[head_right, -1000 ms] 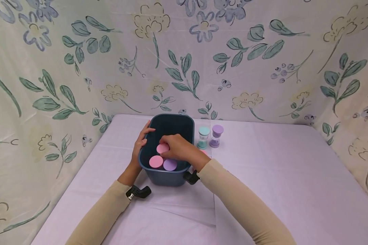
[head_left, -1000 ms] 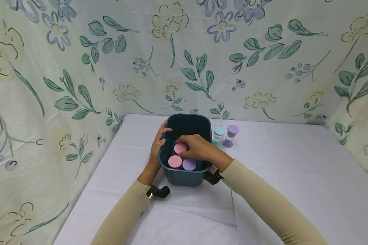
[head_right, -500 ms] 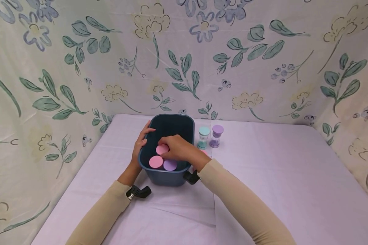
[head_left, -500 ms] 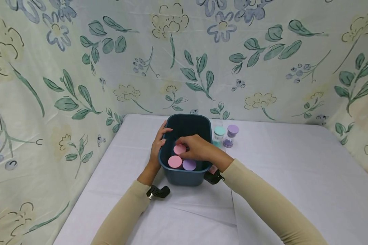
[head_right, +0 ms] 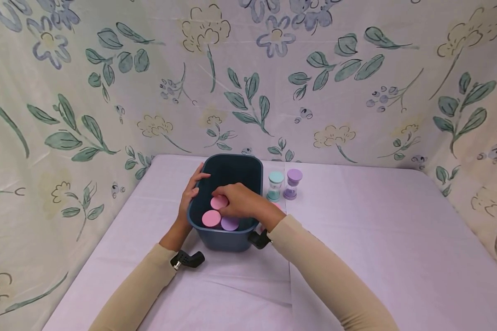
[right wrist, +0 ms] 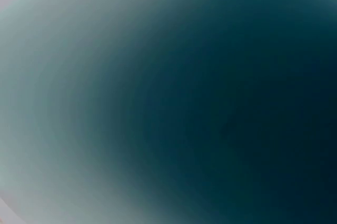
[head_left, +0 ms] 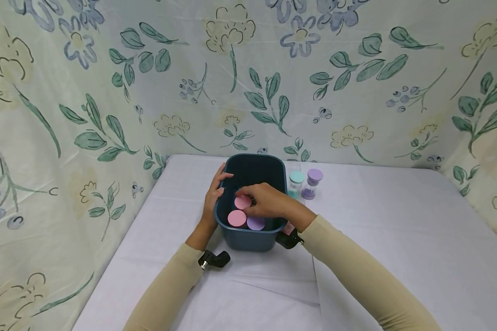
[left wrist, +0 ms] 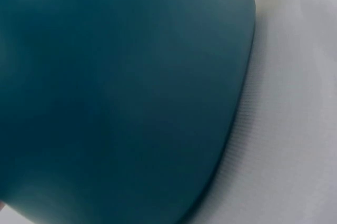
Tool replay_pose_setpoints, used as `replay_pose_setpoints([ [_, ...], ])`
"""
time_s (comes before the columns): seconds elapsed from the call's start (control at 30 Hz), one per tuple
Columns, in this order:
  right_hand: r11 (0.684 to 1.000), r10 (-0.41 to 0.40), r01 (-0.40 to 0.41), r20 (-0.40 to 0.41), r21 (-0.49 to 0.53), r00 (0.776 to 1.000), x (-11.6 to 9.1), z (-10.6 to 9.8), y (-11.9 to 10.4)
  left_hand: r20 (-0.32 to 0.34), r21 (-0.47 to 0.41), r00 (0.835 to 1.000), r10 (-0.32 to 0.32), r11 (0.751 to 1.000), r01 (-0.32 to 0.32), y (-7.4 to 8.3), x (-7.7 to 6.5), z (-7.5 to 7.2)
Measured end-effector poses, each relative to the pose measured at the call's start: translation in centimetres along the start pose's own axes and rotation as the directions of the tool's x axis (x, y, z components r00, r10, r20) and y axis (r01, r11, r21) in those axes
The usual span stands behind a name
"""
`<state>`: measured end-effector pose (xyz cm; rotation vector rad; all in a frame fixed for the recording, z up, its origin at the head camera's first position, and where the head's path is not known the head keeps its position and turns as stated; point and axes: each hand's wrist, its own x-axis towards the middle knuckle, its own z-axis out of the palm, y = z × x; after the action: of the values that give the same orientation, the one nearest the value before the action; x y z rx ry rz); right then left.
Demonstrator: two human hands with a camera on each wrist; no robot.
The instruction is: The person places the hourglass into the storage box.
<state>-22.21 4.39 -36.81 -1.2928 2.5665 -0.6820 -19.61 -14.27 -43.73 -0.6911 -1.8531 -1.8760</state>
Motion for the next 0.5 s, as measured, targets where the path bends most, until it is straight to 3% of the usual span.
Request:
replay_pose_setpoints([
  [0.5,0.997,-0.073,0.073,0.019,-0.001,0.997,-0.02,0.04,0.13,-0.003,0.0,1.0,0.004,1.0,-0.004,-0.19,0.02,-0.1],
])
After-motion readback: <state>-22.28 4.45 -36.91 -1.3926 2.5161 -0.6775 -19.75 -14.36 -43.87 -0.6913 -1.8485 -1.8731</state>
